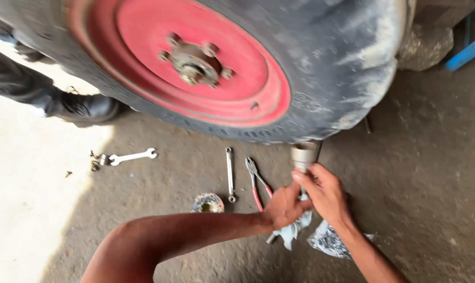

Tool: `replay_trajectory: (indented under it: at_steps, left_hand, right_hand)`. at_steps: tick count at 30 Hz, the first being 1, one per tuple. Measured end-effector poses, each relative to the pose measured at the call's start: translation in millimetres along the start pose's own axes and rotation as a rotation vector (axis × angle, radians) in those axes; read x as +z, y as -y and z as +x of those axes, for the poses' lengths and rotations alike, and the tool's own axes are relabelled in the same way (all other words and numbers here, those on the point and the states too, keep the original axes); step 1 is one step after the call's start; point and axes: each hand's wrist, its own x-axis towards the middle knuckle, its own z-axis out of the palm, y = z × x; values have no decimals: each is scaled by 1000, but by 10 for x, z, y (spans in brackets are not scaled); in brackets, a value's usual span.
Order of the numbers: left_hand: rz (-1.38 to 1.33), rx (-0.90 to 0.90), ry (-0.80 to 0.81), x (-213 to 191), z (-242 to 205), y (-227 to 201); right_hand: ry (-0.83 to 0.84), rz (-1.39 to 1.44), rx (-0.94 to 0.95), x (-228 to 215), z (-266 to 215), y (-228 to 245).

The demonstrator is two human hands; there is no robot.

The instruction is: The recorder is maintaining a tractor by repairing the wheel hub, removing and cleaning components, and using various hand tools.

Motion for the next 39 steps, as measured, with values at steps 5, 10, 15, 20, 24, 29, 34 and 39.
replay_trajectory:
  at_steps: [5, 10, 15, 20, 24, 29, 34, 39]
  left_hand:
    - [-227, -427, -255, -885, -315, -92]
    - [-225, -278, -386, -1587, -530, 891]
    - [-168, -319, -340, -2335, -875, 1044]
    - [-142, -225, -322, -2875, -1000, 726]
    - [12, -276, -202, -2957, -1110, 200]
    - [143, -171, -191, -3115, -882, 186]
    - [228, -227, -259, -3151, -721, 423]
    - [-52, -145, -365, -2822, -695, 470]
  right_hand:
    - [-58, 703, 174, 575, -159, -200]
    - [-165, 1342, 715, 1225, -113, -623]
    - [-314, 1405, 788, 1347, 257, -108]
    - [-18, 544, -307, 1135, 265, 973]
    - [48, -404, -1068, 1699, 267, 886]
    - [458, -341, -261, 1816, 444, 449]
    - [312, -556, -215, 1093, 234, 976]
    - [152, -694, -395, 647, 190, 1695]
